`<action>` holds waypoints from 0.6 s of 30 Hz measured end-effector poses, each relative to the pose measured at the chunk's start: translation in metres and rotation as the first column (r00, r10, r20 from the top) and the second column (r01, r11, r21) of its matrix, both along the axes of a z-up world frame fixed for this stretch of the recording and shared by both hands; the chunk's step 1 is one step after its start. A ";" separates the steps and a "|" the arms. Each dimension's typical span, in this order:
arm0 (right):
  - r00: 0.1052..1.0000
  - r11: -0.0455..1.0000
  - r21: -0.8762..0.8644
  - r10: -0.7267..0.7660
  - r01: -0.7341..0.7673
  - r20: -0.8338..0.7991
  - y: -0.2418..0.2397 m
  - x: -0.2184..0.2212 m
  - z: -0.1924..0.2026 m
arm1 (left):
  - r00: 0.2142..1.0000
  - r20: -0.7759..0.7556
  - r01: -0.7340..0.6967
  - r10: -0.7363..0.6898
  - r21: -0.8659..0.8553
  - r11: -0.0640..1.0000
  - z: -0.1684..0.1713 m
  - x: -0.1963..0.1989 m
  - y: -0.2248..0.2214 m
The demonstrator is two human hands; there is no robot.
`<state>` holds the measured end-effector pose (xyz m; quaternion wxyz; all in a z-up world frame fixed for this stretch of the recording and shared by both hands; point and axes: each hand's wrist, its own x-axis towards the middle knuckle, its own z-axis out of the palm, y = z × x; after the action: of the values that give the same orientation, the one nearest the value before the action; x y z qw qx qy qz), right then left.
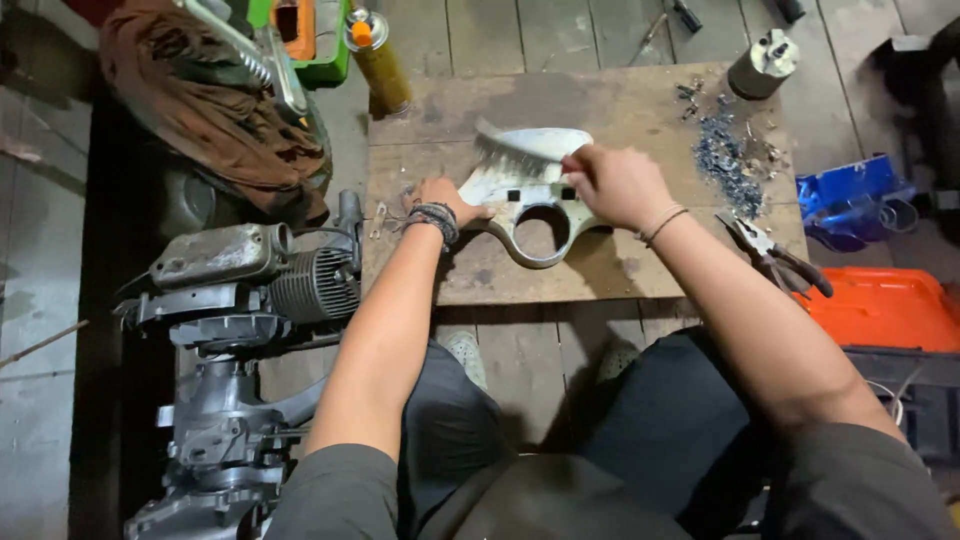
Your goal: Repairing a motorcycle component using a blowtorch and wire brush
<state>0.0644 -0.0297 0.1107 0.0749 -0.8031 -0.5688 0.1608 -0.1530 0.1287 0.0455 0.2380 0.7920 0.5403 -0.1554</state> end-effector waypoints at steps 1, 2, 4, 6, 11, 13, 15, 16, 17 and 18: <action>1.000 1.000 0.001 -0.006 0.006 -0.003 0.000 0.012 -0.011 | 1.000 -0.003 0.006 -0.006 0.001 1.000 0.009 0.002 -0.002; 0.998 0.999 -0.006 -0.038 0.038 0.053 -0.001 0.022 -0.023 | 1.000 -0.015 0.004 -0.004 0.001 1.000 0.017 0.003 -0.005; 0.992 0.998 -0.012 -0.065 0.067 0.112 -0.004 0.049 -0.048 | 1.000 -0.025 -0.002 0.002 0.001 1.000 0.027 0.003 -0.011; 0.939 0.988 0.061 -0.152 0.140 0.309 -0.004 0.085 -0.072 | 0.996 0.068 -0.052 0.053 -0.025 0.998 0.033 0.005 -0.015; 0.998 0.997 0.055 -0.051 0.049 0.047 -0.005 0.039 -0.046 | 0.999 0.046 -0.013 0.015 -0.041 0.999 0.034 0.006 -0.015; 0.997 0.997 0.032 -0.075 0.074 0.025 -0.002 0.047 -0.052 | 1.000 -0.010 0.023 -0.023 -0.018 1.000 0.017 0.006 -0.010; 0.955 0.984 0.053 -0.178 0.171 0.237 -0.003 0.058 -0.040 | 0.997 0.017 0.070 -0.071 0.066 0.995 -0.009 0.013 -0.003; 0.954 0.984 0.064 -0.178 0.168 0.240 -0.001 0.039 -0.029 | 0.997 0.022 0.066 -0.068 0.076 0.995 -0.020 0.016 0.004; 0.978 0.993 0.017 -0.117 0.116 0.170 -0.001 0.021 -0.020 | 0.995 0.044 0.088 -0.093 0.108 0.990 -0.034 0.019 0.008; 0.994 0.998 -0.026 -0.057 0.060 0.096 -0.002 0.003 -0.011 | 0.991 0.065 0.108 -0.118 0.140 0.984 -0.047 0.023 0.013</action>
<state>0.0669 -0.0312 0.0994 0.0407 -0.8272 -0.5456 0.1282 -0.1295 0.1416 -0.0017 0.1937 0.8410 0.4948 -0.1023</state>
